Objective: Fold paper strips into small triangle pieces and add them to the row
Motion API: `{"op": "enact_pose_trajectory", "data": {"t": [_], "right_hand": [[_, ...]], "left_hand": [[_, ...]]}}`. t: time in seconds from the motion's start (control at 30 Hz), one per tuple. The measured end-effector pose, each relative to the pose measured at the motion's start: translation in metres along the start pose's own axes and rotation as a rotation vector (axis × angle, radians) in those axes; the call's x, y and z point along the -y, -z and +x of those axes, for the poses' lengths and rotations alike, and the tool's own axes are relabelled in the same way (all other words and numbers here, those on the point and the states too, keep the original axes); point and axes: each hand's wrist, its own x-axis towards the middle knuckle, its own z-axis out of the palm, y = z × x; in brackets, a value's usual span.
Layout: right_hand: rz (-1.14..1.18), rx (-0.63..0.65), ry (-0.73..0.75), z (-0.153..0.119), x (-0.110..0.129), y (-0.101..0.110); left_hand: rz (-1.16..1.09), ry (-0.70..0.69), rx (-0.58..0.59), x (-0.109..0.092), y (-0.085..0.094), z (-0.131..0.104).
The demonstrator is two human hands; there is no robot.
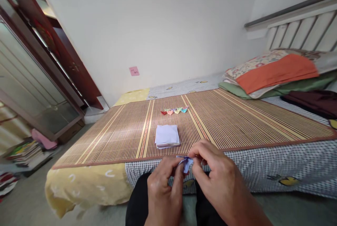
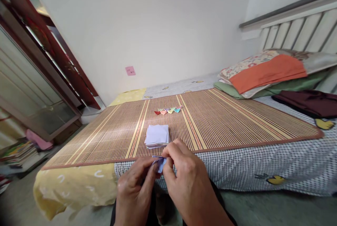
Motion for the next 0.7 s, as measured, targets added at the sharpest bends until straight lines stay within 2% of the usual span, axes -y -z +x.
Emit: {"op": "enact_pose_trajectory", "data": {"t": [0.23,0.37,0.7], "right_hand": [[-0.079,0.043,0.045,0.002,0.0,-0.003],[-0.041,0.079,0.046,0.002,-0.002,0.0],[-0.025,0.142,0.044,-0.001,0.002,-0.005]], "left_hand": [[-0.054,0.077,-0.056,-0.001,-0.005,0.002],[-0.093,0.137,-0.036,0.002,-0.005,0.0],[-0.232,0.432,-0.002,0.01,-0.009,-0.004]]}}
